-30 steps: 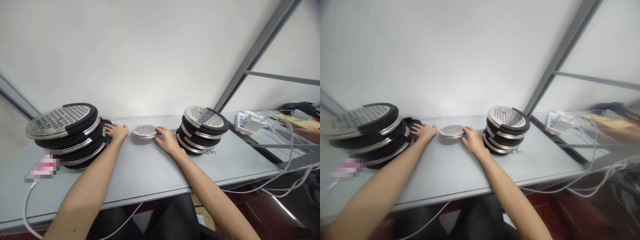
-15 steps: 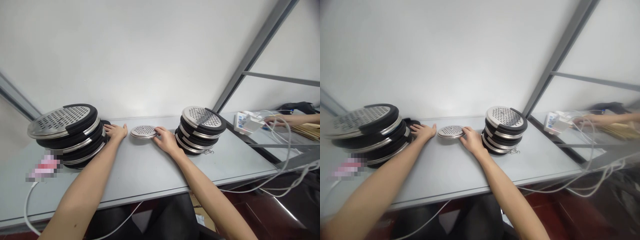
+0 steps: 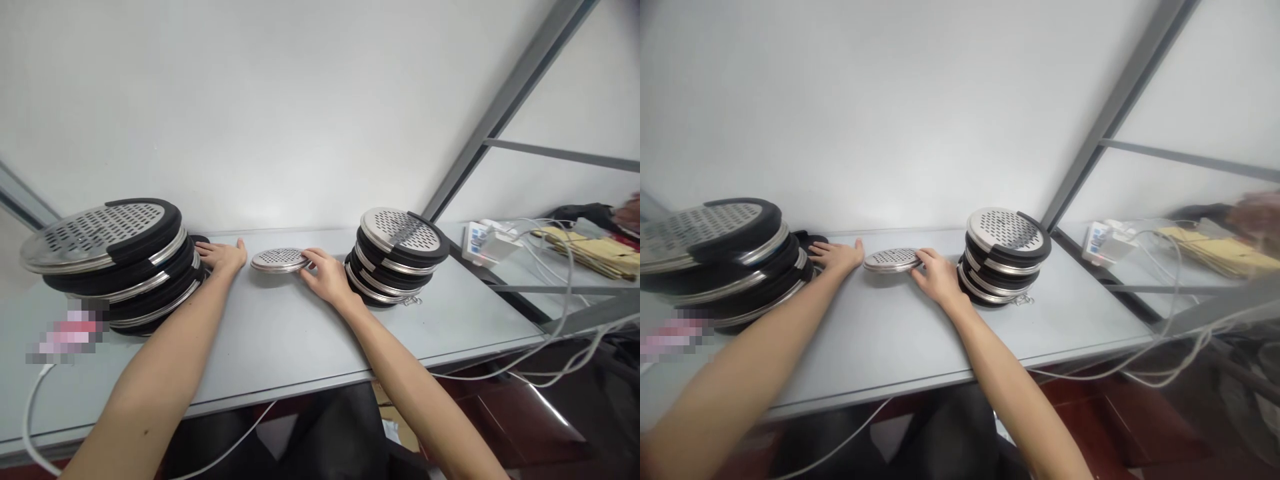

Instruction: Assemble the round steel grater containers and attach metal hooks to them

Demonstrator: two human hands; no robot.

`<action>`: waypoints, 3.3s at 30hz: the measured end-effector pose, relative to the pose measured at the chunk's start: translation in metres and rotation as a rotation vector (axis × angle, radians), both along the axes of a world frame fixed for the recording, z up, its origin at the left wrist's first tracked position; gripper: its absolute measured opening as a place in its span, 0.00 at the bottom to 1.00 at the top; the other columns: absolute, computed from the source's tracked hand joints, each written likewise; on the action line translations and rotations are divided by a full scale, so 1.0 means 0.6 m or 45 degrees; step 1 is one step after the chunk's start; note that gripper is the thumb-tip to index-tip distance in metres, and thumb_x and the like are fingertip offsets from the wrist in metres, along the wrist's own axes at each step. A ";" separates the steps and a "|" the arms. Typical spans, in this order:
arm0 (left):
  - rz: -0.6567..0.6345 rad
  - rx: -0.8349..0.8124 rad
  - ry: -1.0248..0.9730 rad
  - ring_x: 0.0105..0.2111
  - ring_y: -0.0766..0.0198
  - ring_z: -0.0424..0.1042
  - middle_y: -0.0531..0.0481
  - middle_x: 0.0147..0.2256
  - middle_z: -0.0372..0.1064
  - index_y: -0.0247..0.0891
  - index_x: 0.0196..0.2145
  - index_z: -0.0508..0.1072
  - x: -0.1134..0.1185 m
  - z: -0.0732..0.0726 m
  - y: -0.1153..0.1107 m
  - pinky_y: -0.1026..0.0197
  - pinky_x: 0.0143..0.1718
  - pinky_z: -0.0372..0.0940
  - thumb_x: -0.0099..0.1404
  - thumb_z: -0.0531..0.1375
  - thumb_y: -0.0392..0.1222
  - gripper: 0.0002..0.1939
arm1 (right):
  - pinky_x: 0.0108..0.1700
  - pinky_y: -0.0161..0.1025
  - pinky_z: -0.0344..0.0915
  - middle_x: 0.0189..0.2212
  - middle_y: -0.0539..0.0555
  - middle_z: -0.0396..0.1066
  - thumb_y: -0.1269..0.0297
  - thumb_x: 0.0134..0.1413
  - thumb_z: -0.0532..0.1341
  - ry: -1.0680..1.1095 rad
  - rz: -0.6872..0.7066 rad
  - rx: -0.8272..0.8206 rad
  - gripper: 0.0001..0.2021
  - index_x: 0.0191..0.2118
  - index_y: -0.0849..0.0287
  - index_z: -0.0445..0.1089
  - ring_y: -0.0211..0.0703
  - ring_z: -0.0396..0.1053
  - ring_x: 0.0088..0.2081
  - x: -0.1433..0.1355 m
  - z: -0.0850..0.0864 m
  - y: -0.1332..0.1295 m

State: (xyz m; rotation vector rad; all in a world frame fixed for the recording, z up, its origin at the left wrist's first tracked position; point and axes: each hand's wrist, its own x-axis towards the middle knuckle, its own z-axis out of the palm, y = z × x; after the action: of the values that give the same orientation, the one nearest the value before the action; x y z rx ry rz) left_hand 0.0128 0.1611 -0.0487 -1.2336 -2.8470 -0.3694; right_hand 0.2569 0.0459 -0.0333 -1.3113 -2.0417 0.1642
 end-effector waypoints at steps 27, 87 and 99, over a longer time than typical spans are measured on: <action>-2.178 0.760 0.051 0.44 0.57 0.76 0.44 0.43 0.77 0.36 0.39 0.76 0.030 0.024 -0.224 0.54 0.49 0.69 0.67 0.53 0.38 0.11 | 0.43 0.45 0.73 0.44 0.59 0.71 0.61 0.61 0.58 0.535 -0.194 0.521 0.14 0.51 0.57 0.68 0.45 0.73 0.37 -0.007 -0.009 0.005; -1.616 0.264 -0.016 0.64 0.44 0.54 0.30 0.60 0.59 0.24 0.57 0.65 -0.020 0.019 -0.215 0.44 0.63 0.54 0.68 0.52 0.56 0.32 | 0.45 0.48 0.69 0.46 0.61 0.67 0.70 0.43 0.59 0.446 -0.076 0.352 0.19 0.45 0.58 0.64 0.49 0.67 0.41 -0.010 -0.009 0.008; -1.626 0.375 -0.001 0.51 0.47 0.66 0.39 0.50 0.69 0.35 0.49 0.71 -0.018 0.040 -0.222 0.44 0.53 0.63 0.65 0.57 0.56 0.23 | 0.51 0.52 0.67 0.49 0.59 0.72 0.69 0.52 0.49 0.839 -0.028 0.015 0.16 0.36 0.58 0.73 0.53 0.68 0.53 0.000 -0.029 0.026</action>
State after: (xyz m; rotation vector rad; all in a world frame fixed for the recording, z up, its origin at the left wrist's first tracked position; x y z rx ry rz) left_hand 0.0022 0.0277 -0.0249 -2.6961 -1.4917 -0.7071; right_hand 0.2568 0.0617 -0.0506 -1.0827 -1.4623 0.5013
